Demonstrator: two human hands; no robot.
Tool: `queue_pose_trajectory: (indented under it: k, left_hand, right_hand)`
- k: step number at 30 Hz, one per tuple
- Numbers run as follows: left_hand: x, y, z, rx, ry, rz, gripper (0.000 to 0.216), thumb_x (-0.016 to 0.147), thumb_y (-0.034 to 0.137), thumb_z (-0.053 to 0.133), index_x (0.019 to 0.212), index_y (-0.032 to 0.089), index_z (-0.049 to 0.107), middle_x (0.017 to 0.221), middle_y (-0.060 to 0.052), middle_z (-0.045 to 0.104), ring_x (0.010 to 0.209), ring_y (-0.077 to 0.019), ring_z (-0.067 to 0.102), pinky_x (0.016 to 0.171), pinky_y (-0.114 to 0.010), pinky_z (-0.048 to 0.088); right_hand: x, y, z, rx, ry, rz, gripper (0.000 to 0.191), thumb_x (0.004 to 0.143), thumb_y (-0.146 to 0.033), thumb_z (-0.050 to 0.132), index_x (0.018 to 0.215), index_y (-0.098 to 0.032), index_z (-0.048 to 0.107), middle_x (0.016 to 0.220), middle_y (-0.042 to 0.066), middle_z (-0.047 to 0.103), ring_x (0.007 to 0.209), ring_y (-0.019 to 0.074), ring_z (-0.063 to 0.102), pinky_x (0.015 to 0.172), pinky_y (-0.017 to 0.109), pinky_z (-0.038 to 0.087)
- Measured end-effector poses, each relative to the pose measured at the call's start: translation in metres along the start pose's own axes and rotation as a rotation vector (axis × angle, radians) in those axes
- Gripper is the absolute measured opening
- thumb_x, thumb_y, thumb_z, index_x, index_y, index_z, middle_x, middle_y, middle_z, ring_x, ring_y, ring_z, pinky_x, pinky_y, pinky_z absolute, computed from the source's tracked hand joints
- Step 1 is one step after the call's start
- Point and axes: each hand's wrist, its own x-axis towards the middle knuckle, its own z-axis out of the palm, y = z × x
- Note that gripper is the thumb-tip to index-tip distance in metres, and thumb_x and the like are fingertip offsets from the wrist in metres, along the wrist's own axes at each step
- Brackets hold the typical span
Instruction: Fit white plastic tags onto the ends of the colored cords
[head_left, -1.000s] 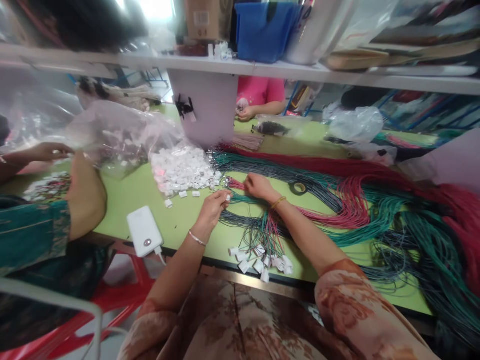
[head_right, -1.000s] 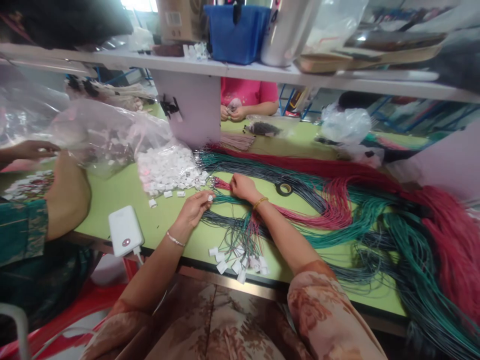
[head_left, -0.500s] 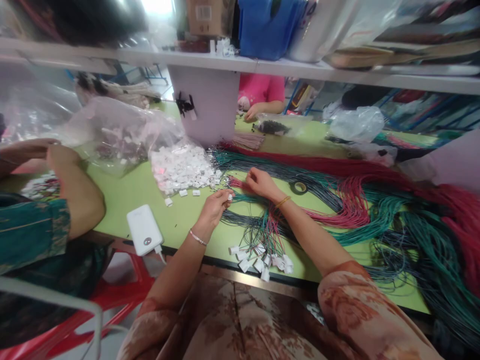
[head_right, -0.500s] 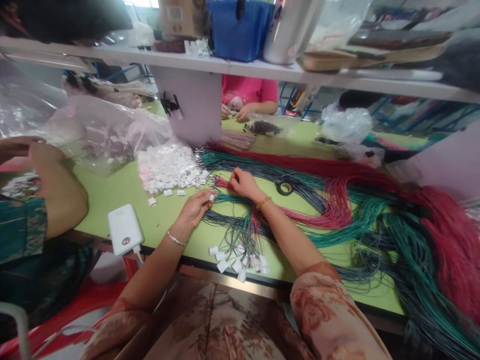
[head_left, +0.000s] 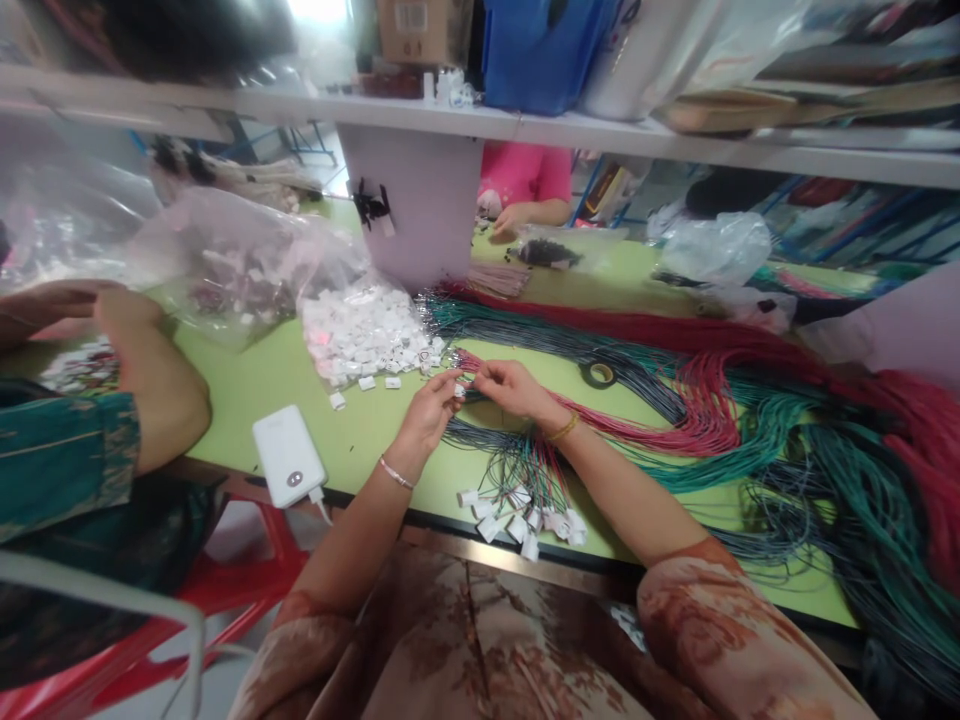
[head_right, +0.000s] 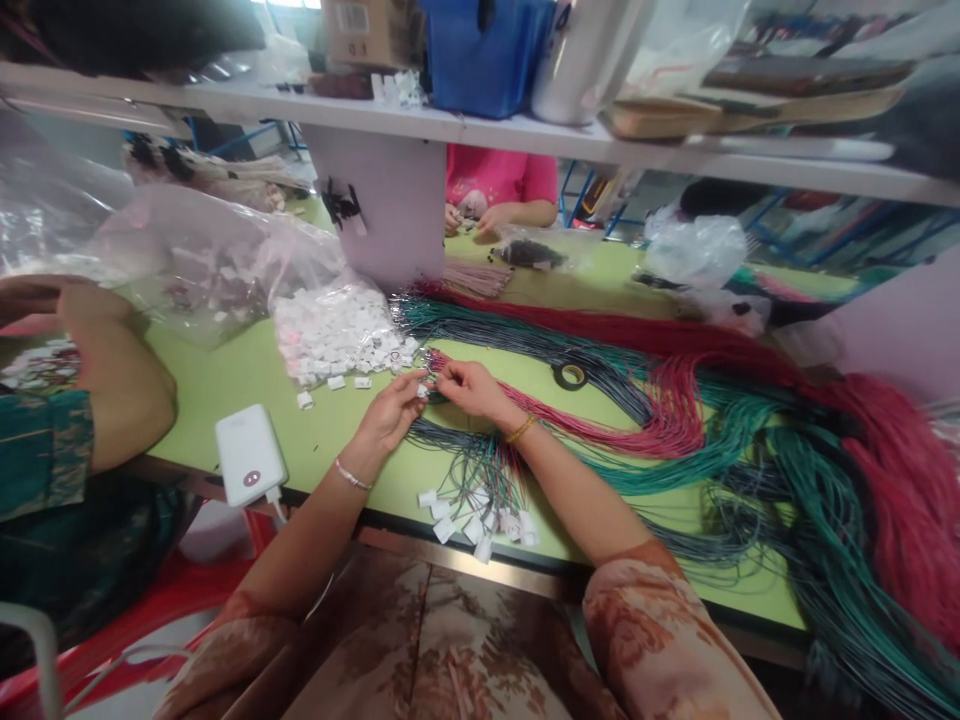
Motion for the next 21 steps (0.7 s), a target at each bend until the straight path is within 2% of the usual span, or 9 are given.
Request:
queue_pose_trajectory:
  k: [5, 16, 21]
  left_hand:
    - [-0.001, 0.000, 0.000, 0.006, -0.019, -0.010, 0.021, 0.072, 0.022, 0.070, 0.091, 0.013, 0.068, 0.084, -0.007, 0.067, 0.063, -0.0084, 0.053, 0.060, -0.021, 0.041]
    - [-0.002, -0.001, 0.002, 0.029, -0.001, -0.014, 0.019, 0.072, 0.023, 0.070, 0.086, 0.010, 0.070, 0.083, -0.008, 0.069, 0.062, -0.0077, 0.054, 0.060, -0.020, 0.041]
    - [-0.003, -0.006, 0.006, 0.220, 0.031, 0.117, 0.021, 0.070, 0.025, 0.072, 0.086, 0.012, 0.073, 0.071, -0.003, 0.066, 0.056, -0.0071, 0.047, 0.055, -0.021, 0.037]
  right_hand:
    - [-0.010, 0.002, 0.002, 0.000, -0.061, -0.025, 0.024, 0.079, -0.036, 0.050, 0.064, -0.017, 0.048, 0.058, -0.004, 0.042, 0.054, 0.0085, 0.035, 0.054, 0.022, 0.029]
    - [-0.008, 0.009, 0.005, -0.011, -0.033, 0.001, 0.023, 0.077, -0.035, 0.049, 0.063, -0.016, 0.048, 0.058, -0.003, 0.045, 0.055, 0.0087, 0.037, 0.054, 0.022, 0.029]
    - [-0.009, 0.008, 0.011, -0.014, -0.015, 0.000, 0.025, 0.079, -0.036, 0.051, 0.064, -0.017, 0.046, 0.059, -0.004, 0.043, 0.055, 0.0086, 0.037, 0.053, 0.022, 0.029]
